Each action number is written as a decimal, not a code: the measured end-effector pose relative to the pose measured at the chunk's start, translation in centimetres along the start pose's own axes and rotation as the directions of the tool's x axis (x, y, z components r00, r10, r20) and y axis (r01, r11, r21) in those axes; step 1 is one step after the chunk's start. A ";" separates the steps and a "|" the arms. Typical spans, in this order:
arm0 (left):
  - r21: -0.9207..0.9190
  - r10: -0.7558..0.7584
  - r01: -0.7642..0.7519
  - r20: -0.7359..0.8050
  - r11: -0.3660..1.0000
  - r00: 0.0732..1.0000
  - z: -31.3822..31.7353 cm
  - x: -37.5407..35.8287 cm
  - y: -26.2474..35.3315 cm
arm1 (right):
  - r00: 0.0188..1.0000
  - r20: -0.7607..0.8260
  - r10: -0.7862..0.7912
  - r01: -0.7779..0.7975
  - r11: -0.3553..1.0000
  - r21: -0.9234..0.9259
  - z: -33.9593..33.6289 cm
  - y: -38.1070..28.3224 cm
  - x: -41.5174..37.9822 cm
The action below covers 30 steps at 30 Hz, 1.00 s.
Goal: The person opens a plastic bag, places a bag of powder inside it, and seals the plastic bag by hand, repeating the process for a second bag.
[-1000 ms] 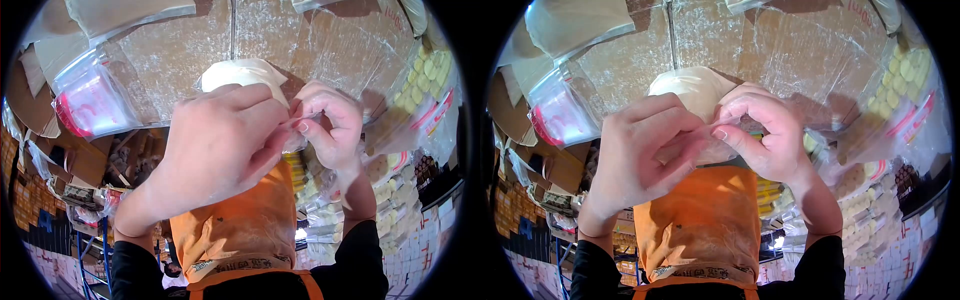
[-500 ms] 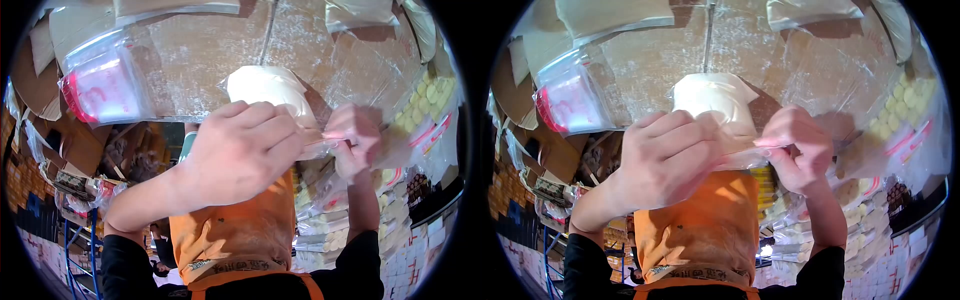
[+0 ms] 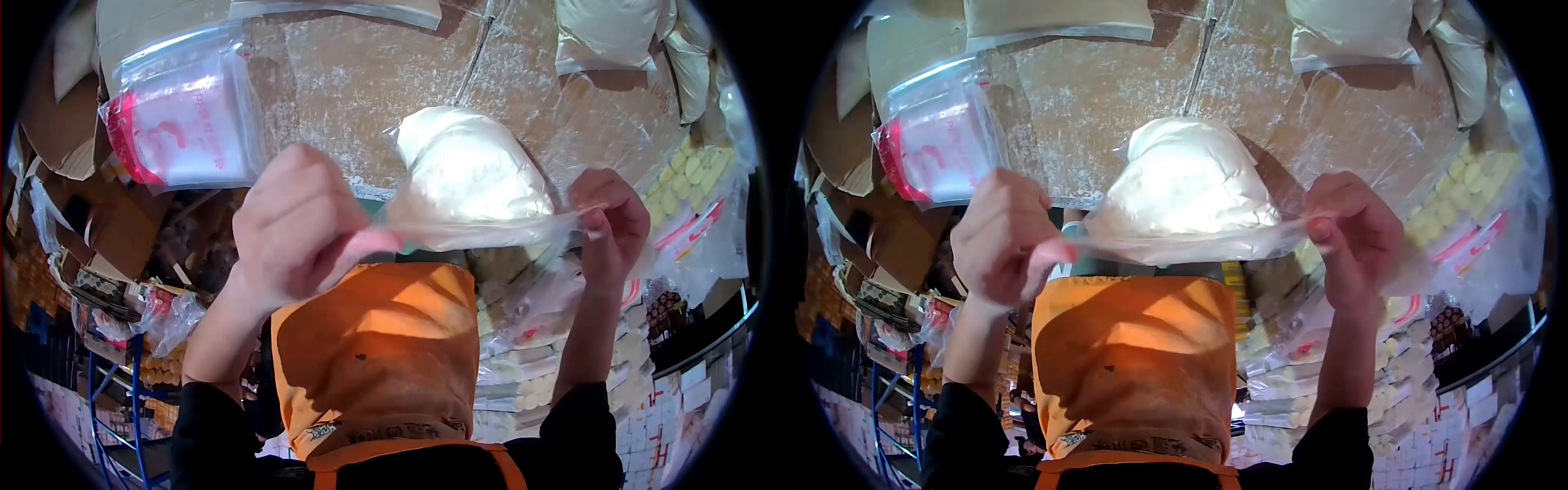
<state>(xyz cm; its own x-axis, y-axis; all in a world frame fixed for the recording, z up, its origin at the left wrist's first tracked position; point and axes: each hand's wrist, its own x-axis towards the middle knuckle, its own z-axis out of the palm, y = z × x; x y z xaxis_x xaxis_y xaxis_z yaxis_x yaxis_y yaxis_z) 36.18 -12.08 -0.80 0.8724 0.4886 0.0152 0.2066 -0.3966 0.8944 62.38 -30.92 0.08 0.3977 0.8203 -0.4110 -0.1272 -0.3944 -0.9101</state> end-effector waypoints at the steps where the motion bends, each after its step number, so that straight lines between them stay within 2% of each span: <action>1: -0.032 -0.021 0.021 -0.021 0.999 1.000 0.1 0.6 -0.2 | 0.999 0.036 -0.031 0.036 0.985 -0.166 0.2 -1.0 0.5; 2: -0.065 -0.042 0.039 -0.042 0.997 0.998 0.3 1.1 -0.3 | 0.984 0.138 -0.112 0.158 0.907 -0.390 1.2 -2.9 1.7; 3: -0.080 -0.031 0.026 -0.065 0.996 0.997 0.5 1.6 -0.3 | 0.954 0.252 -0.163 0.284 0.765 -0.578 2.7 -4.6 2.7; 4: -0.089 -0.028 0.022 -0.070 0.996 0.997 0.7 2.2 -0.3 | 0.935 0.320 -0.156 0.326 0.737 -0.592 4.1 -4.9 3.0; 5: -0.125 0.031 -0.041 -0.075 0.991 0.997 0.9 2.7 -0.4 | 0.912 0.385 -0.141 0.364 0.710 -0.603 5.4 -5.2 3.3; 6: -0.158 0.092 -0.104 -0.083 0.982 0.992 1.0 3.0 -0.4 | 0.913 0.405 -0.040 0.286 0.771 -0.569 6.1 -5.6 3.4; 7: -0.162 0.096 -0.109 -0.087 0.981 0.992 1.2 3.0 -0.7 | 0.912 0.408 -0.048 0.296 0.766 -0.571 6.7 -5.8 3.8; 9: -0.321 0.058 -0.081 -0.080 0.944 0.995 1.3 2.8 -1.3 | 0.909 0.412 -0.064 0.313 0.759 -0.571 7.1 -6.0 4.2; 10: -0.316 0.062 -0.085 -0.082 0.945 0.995 1.3 2.4 -1.7 | 0.915 0.401 -0.045 0.292 0.760 -0.580 7.0 -6.0 4.3; 12: -0.469 0.000 -0.004 -0.008 0.883 1.000 1.4 1.5 -2.2 | 0.920 0.390 -0.023 0.269 0.761 -0.591 7.3 -6.0 4.3; 15: -0.520 -0.006 -0.009 -0.027 0.854 1.000 2.1 1.4 -2.2 | 0.937 0.334 -0.099 0.277 0.792 -0.543 8.5 -5.4 4.3; 17: -0.528 0.046 -0.071 -0.061 0.846 0.997 2.5 1.8 -2.1 | 0.902 0.351 -0.252 0.391 0.820 -0.417 9.5 -4.9 4.6; 18: -0.532 0.047 -0.075 -0.065 0.844 0.997 2.6 1.8 -2.1 | 0.902 0.353 -0.250 0.392 0.818 -0.422 9.6 -4.7 4.9; 20: -0.549 0.000 -0.079 -0.144 0.832 0.990 2.9 1.9 -2.1 | 0.857 0.366 -0.364 0.491 0.791 -0.364 9.7 -4.1 5.4; 24: -0.421 0.036 -0.095 -0.146 0.902 0.989 2.9 2.2 -2.5 | 0.855 0.353 -0.379 0.511 0.729 -0.455 10.0 -3.3 5.3; 27: -0.568 -0.067 -0.047 -0.179 0.822 0.982 3.7 2.2 -2.5 | 0.872 0.350 -0.341 0.467 0.795 -0.388 8.9 -2.8 5.1; 28: -0.623 -0.131 -0.013 -0.185 0.782 0.974 3.9 2.2 -2.5 | 0.896 0.337 -0.288 0.421 0.792 -0.442 8.0 -2.6 5.0; 30: -0.683 -0.143 -0.019 -0.180 0.730 0.973 4.4 1.9 -2.8 | 0.920 0.313 -0.235 0.370 0.783 -0.501 6.4 -2.6 4.6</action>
<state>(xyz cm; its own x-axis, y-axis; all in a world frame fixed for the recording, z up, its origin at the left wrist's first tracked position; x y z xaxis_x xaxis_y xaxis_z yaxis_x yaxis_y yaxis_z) 39.23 -13.41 -5.24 0.7398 0.6721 -0.0324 -0.1684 0.2316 0.9581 58.76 -23.49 0.22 0.1114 0.9771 -0.1813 0.5025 -0.2128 -0.8380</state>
